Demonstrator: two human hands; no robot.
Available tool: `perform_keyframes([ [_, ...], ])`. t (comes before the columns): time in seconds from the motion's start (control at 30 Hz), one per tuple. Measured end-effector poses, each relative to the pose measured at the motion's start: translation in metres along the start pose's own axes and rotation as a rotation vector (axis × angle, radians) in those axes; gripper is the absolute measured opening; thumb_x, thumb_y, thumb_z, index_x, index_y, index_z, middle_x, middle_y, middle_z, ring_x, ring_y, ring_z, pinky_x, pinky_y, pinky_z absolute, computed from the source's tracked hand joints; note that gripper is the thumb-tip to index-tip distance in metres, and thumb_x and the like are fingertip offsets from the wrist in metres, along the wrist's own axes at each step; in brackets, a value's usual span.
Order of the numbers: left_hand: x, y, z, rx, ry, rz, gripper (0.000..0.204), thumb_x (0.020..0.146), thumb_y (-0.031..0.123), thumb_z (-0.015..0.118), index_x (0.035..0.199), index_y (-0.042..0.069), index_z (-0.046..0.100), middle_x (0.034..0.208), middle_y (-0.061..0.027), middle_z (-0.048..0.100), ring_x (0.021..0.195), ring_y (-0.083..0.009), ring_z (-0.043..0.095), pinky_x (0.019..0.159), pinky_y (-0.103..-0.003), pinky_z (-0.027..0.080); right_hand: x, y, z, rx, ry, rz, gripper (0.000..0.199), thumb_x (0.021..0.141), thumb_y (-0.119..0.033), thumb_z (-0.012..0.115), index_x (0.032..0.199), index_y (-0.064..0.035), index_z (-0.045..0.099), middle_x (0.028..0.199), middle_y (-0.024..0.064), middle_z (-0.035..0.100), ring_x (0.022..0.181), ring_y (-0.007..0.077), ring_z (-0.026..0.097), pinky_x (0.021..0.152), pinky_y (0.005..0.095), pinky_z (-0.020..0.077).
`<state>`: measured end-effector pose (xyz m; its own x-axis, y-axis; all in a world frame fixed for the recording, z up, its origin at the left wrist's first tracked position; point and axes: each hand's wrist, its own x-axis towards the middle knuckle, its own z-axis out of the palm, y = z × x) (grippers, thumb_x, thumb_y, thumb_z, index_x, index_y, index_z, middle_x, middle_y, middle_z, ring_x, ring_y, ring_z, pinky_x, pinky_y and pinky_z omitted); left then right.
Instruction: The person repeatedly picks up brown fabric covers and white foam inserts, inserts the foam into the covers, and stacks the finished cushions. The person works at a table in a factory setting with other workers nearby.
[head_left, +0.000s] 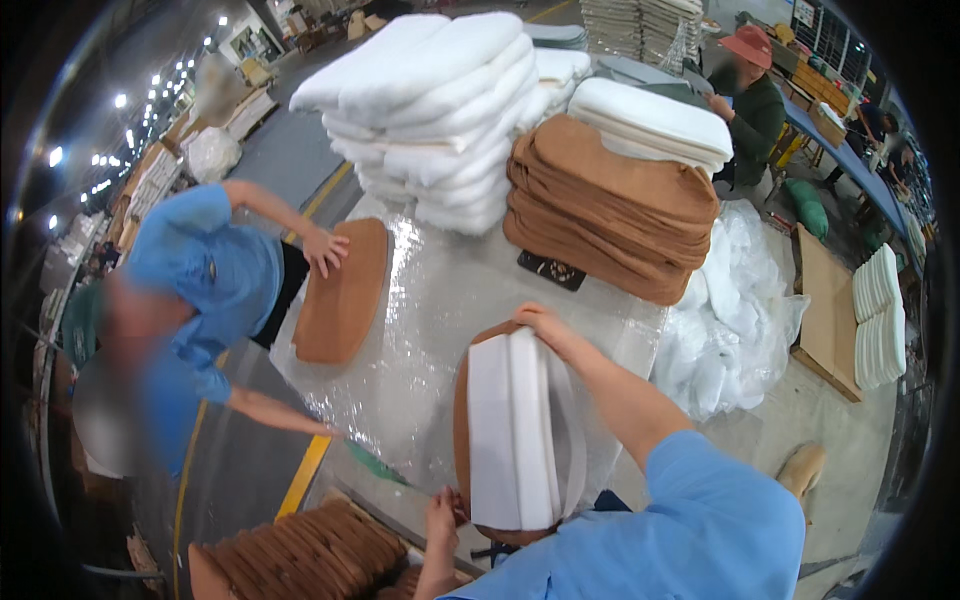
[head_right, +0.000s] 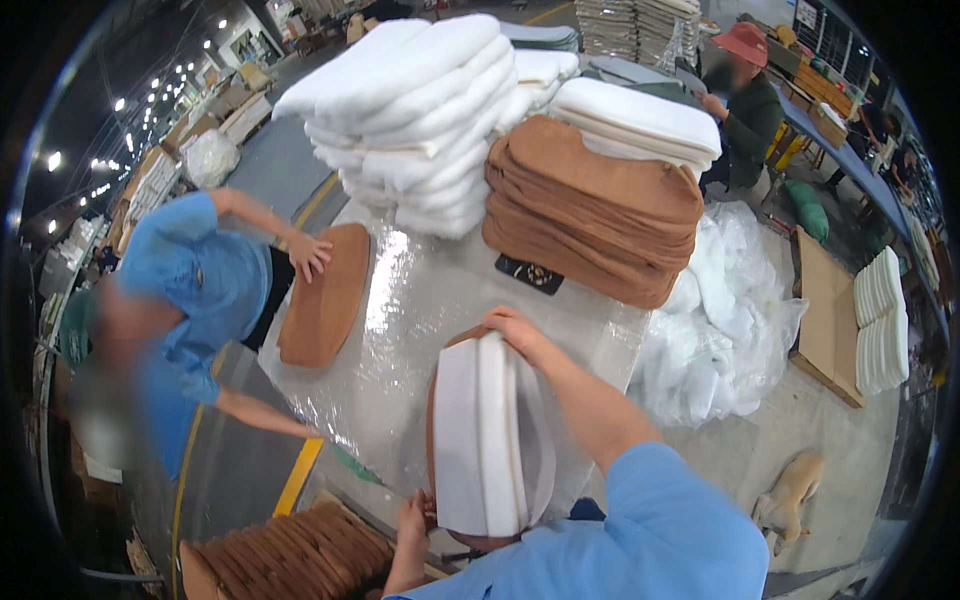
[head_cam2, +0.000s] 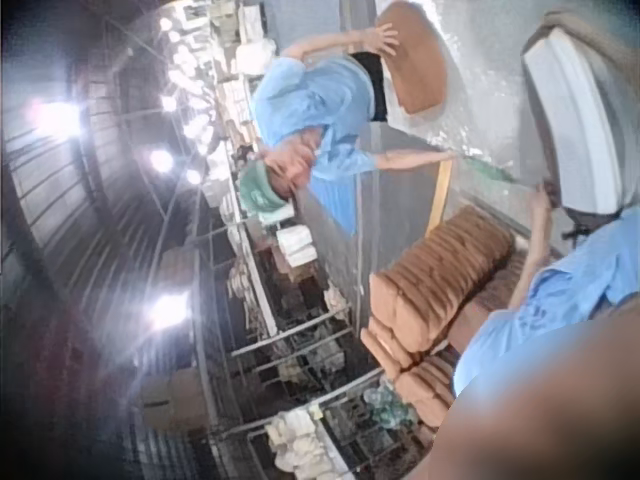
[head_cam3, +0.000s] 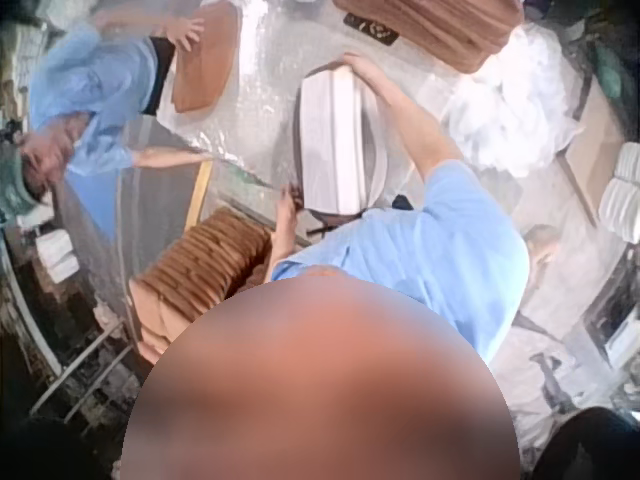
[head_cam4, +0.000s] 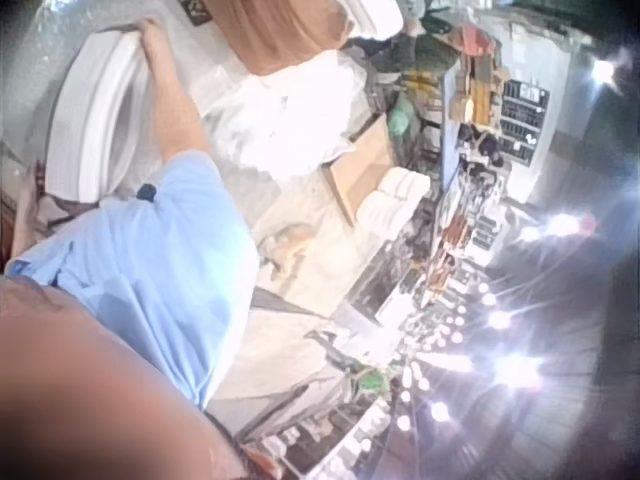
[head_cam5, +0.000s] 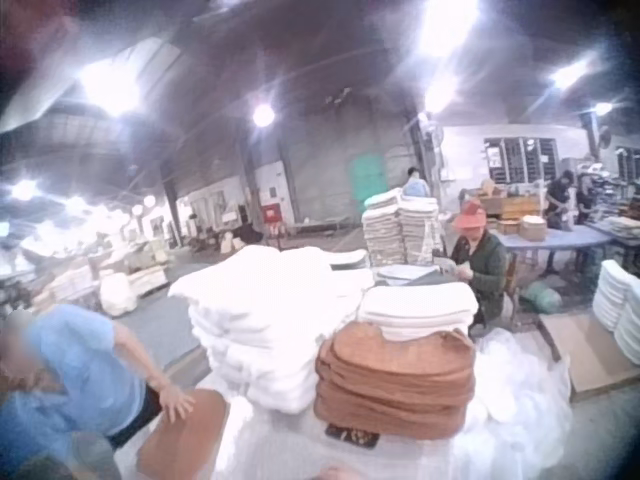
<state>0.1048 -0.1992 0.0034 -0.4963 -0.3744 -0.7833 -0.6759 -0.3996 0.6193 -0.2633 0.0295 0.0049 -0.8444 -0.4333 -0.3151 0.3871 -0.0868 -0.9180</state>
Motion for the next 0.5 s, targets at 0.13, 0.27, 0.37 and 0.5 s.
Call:
perform_keyframes([
  [0.13,-0.037,-0.068,-0.007,-0.436,-0.029,-0.119,0.048,0.106,0.048,0.062,0.133,0.008,0.058,0.123,-0.0119,0.063,0.105,-0.0235,0.063,0.083,-0.045,0.054,-0.045,0.027,-0.010,-0.003,0.190,0.149,0.025,0.094,-0.012,0.065,0.118,-0.0073,0.068,0.106,0.0070,0.069,0.096,0.0170,0.065,0.084,0.0329,0.0528],
  [0.27,-0.039,-0.059,-0.007,-0.513,0.195,0.172,0.040,0.106,0.039,0.064,0.126,0.004,0.061,0.119,-0.0093,0.066,0.108,-0.0216,0.063,0.092,-0.040,0.051,-0.084,0.021,-0.016,0.106,0.155,0.069,0.032,0.093,-0.009,0.064,0.125,-0.0068,0.067,0.104,0.0063,0.068,0.094,0.0159,0.064,0.083,0.0320,0.0524],
  [0.37,-0.043,-0.013,-0.033,-0.491,0.257,0.517,0.030,0.108,0.030,0.062,0.115,0.001,0.066,0.107,-0.0056,0.068,0.100,-0.0164,0.062,0.088,-0.032,0.049,-0.115,0.009,-0.028,0.082,0.109,-0.023,0.030,0.103,-0.025,0.062,0.126,-0.0068,0.068,0.098,0.0019,0.068,0.092,0.0122,0.062,0.079,0.0295,0.0508],
  [0.5,-0.056,0.043,-0.024,-0.333,0.294,0.776,0.033,0.111,0.029,0.058,0.101,0.001,0.070,0.095,-0.0042,0.069,0.088,-0.0135,0.062,0.081,-0.031,0.049,-0.142,-0.011,-0.045,-0.143,0.164,-0.148,0.055,0.111,-0.054,0.047,0.117,-0.0051,0.072,0.098,0.0032,0.071,0.088,0.0120,0.063,0.077,0.0276,0.0487],
])
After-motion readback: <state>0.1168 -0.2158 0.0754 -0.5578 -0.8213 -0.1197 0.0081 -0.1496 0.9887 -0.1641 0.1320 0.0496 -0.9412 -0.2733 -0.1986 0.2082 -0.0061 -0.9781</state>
